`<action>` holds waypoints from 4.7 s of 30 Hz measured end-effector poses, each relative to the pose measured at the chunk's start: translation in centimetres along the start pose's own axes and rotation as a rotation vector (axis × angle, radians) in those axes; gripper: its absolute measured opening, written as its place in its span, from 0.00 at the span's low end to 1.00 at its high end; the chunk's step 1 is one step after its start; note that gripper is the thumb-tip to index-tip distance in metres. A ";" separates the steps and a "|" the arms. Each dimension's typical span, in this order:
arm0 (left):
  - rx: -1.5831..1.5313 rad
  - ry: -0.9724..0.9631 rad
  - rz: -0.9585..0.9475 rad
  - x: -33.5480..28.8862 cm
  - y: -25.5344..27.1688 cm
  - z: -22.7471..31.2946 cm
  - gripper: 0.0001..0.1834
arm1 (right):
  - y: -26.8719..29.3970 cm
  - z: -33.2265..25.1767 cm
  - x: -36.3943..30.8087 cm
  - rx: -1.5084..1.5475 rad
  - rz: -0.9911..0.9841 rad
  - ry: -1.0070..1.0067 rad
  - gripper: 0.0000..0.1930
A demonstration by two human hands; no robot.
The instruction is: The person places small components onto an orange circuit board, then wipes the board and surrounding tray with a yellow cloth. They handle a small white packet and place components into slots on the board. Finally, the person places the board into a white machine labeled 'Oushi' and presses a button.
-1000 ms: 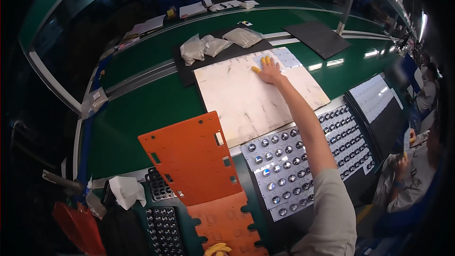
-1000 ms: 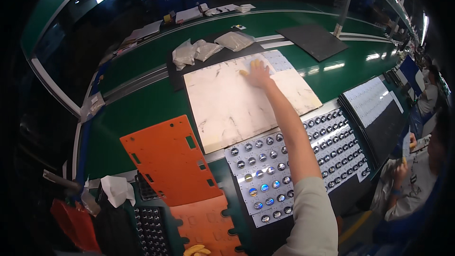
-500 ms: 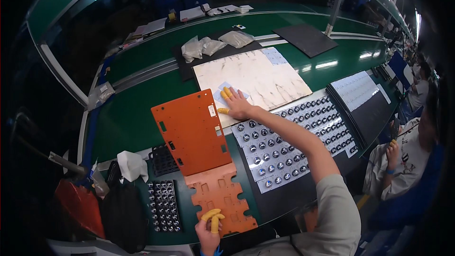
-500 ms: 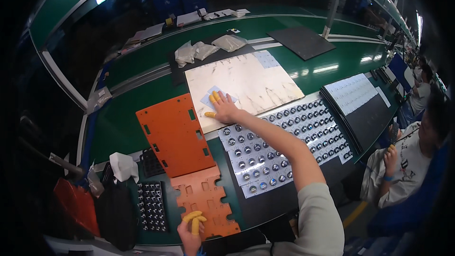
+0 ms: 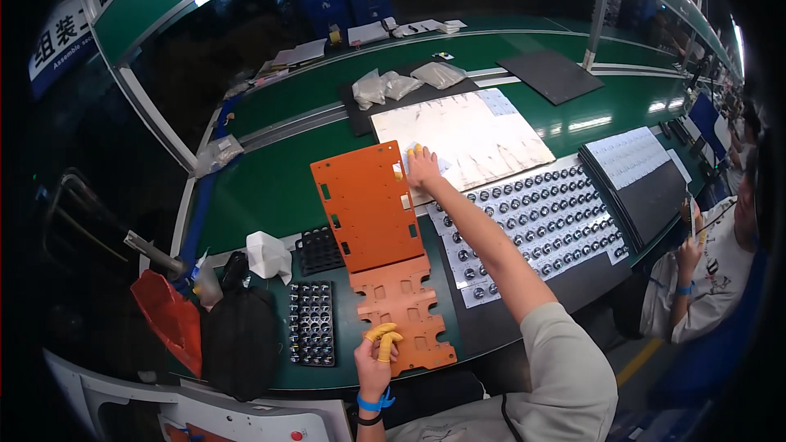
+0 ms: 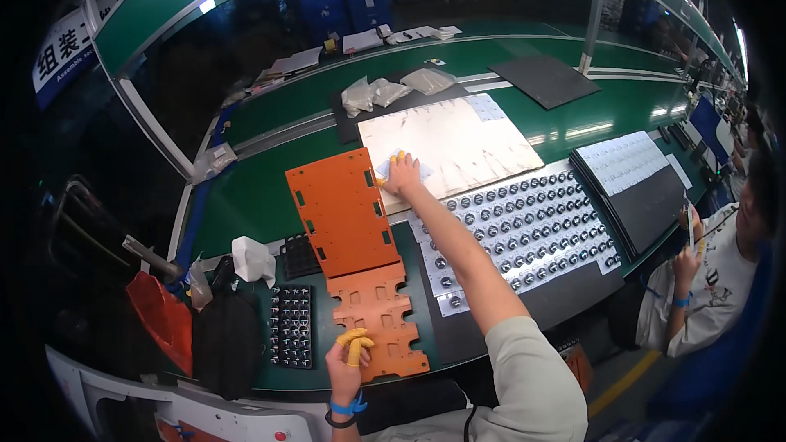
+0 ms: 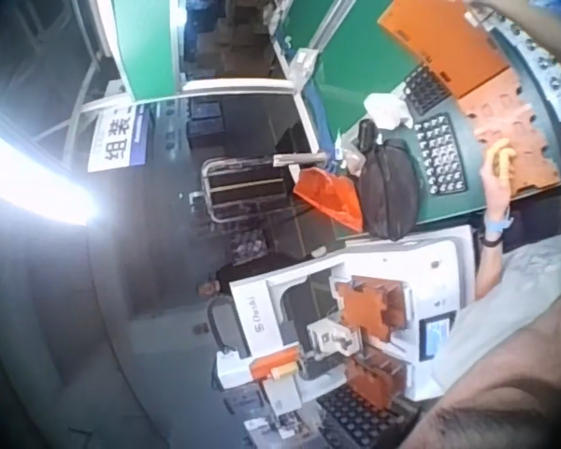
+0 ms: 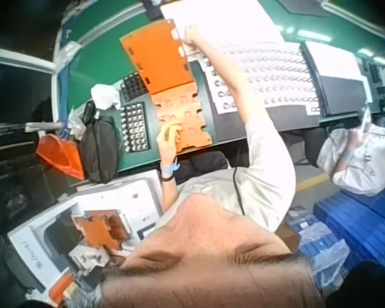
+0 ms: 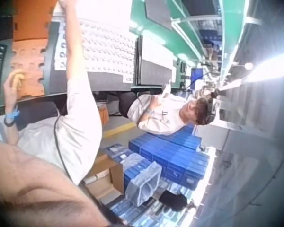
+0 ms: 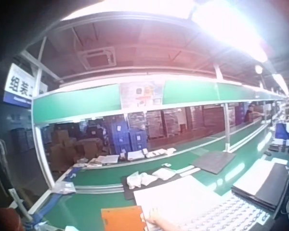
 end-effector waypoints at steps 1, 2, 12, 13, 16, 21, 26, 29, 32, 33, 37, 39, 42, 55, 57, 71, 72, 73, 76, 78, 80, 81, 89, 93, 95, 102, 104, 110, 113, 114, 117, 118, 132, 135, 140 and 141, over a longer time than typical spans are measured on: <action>-0.009 -0.005 -0.001 0.1 0.1 0.0 0.13 | -0.4 -0.1 0.4 -0.025 0.013 0.002 0.43; -0.025 -0.003 0.004 0.0 0.2 0.0 0.13 | -0.2 -0.7 0.2 -0.025 0.151 -0.010 0.31; -0.044 0.011 -0.002 -0.1 0.3 -0.2 0.14 | 2.5 -1.8 1.6 -0.398 0.252 0.371 0.08; -0.046 0.014 -0.001 -0.1 0.4 -0.2 0.14 | 2.6 -1.6 1.8 -0.372 0.283 0.384 0.08; -0.042 0.026 -0.016 0.1 0.2 -0.1 0.14 | 2.8 -0.5 3.3 -0.291 0.325 0.340 0.10; -0.047 0.026 -0.016 0.0 0.5 -0.2 0.14 | 2.0 -0.2 3.4 -0.214 0.157 0.167 0.11; -0.047 0.015 -0.016 0.0 0.5 -0.1 0.14 | 0.8 -0.6 3.5 -0.172 0.194 0.171 0.08; -0.050 0.017 -0.023 0.0 0.4 0.1 0.14 | 0.9 -0.1 4.0 -0.108 0.196 0.143 0.08; -0.068 0.023 -0.022 0.0 0.6 -0.1 0.14 | 1.3 -0.4 4.1 -0.103 0.193 0.168 0.09; -0.069 0.022 -0.021 0.0 0.6 -0.1 0.14 | 1.5 -0.7 4.1 -0.113 0.190 0.182 0.10; -0.062 0.010 -0.022 0.0 0.6 0.1 0.14 | 2.7 -2.0 4.3 -0.247 0.232 0.395 0.11; -0.063 0.010 -0.029 0.0 0.6 -0.1 0.13 | 2.3 -1.5 5.1 -0.260 0.288 0.411 0.10; -0.066 0.011 -0.033 0.1 0.4 -0.1 0.13 | 2.5 0.5 4.8 -0.246 0.424 0.358 0.09; -0.029 -0.003 -0.050 0.0 0.4 -0.2 0.12 | 1.0 -1.3 -3.5 -0.423 0.368 0.514 0.04; -0.023 -0.021 -0.056 0.1 0.5 -0.1 0.12 | 0.9 -0.9 -3.5 -0.365 0.368 0.499 0.03; 0.020 0.001 -0.052 0.1 0.4 -0.1 0.13 | 3.6 -3.4 -2.4 -0.359 0.150 0.293 0.06; 0.027 0.004 -0.059 0.1 0.3 0.1 0.13 | 3.5 -2.9 -2.1 -0.335 0.190 0.289 0.06; 0.034 0.007 -0.064 0.2 0.2 0.1 0.13 | 3.5 -2.0 -1.9 -0.309 0.244 0.290 0.05; 0.043 0.010 -0.063 0.3 0.2 -0.2 0.13 | 3.1 0.5 -1.4 -0.246 0.332 0.292 0.06; 0.028 0.016 -0.043 0.2 0.2 -0.1 0.12 | 3.6 0.4 -1.0 -0.220 0.296 0.302 0.09; 0.019 0.022 -0.030 0.1 0.4 -0.2 0.12 | 4.2 0.6 -0.2 -0.181 0.385 0.252 0.10; 0.022 0.026 -0.023 -0.1 0.7 -0.2 0.13 | 3.8 0.6 0.4 -0.153 0.429 0.234 0.10; 0.037 -0.021 -0.088 0.4 0.1 -0.5 0.13 | -5.7 7.4 5.7 -0.213 0.207 0.151 0.09; 0.071 -0.031 -0.016 -0.1 0.6 -0.5 0.12 | -3.9 4.1 4.7 -0.272 0.120 0.279 0.10; 0.122 -0.046 -0.035 0.0 0.8 -1.2 0.12 | -3.3 3.6 4.7 -0.259 0.123 0.281 0.10; 0.170 -0.135 -0.034 0.3 0.8 -2.2 0.12 | -3.0 5.1 4.9 -0.157 0.187 0.267 0.10; 0.132 -0.142 -0.021 0.5 0.8 -1.9 0.12 | -3.2 6.1 5.3 -0.096 0.269 0.268 0.10; 0.003 -0.063 -0.021 -0.3 0.7 -0.7 0.16 | 0.1 5.8 3.0 0.035 0.463 0.298 0.18; -0.030 -0.034 -0.002 -0.3 0.8 -0.9 0.13 | 3.0 4.3 -0.6 -0.133 0.270 0.339 0.20; -0.018 -0.021 -0.021 -0.1 0.5 -0.7 0.13 | 3.0 5.2 -1.8 -0.168 0.301 0.393 0.20; 0.017 -0.014 -0.032 0.1 0.3 -0.5 0.13 | 2.4 5.4 -4.2 -0.156 0.285 0.435 0.16; 0.018 -0.020 -0.042 0.2 0.2 -0.5 0.13 | 2.1 5.5 -4.6 -0.147 0.263 0.401 0.16; 0.003 -0.024 0.004 0.0 0.4 -0.5 0.12 | 2.1 2.8 -4.6 -0.219 0.079 0.418 0.13; 0.005 -0.027 0.006 0.0 0.5 -0.5 0.13 | 2.8 2.5 -4.2 -0.181 0.140 0.386 0.13; 0.001 -0.031 -0.007 0.1 0.5 -0.7 0.13 | 3.4 4.0 -4.2 -0.169 0.182 0.373 0.13; -0.003 -0.030 -0.004 0.1 0.5 -0.7 0.13 | 3.2 4.0 -4.3 -0.183 0.190 0.397 0.13</action>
Point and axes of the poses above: each hand's wrist, its own x-axis towards the middle knuckle, its own y-axis out of the back of the hand, z = x × y, the point moved 2 cm from there along x, towards the middle knuckle, and after that the axes turned 12 degrees about -x, right-handed, at the moved point
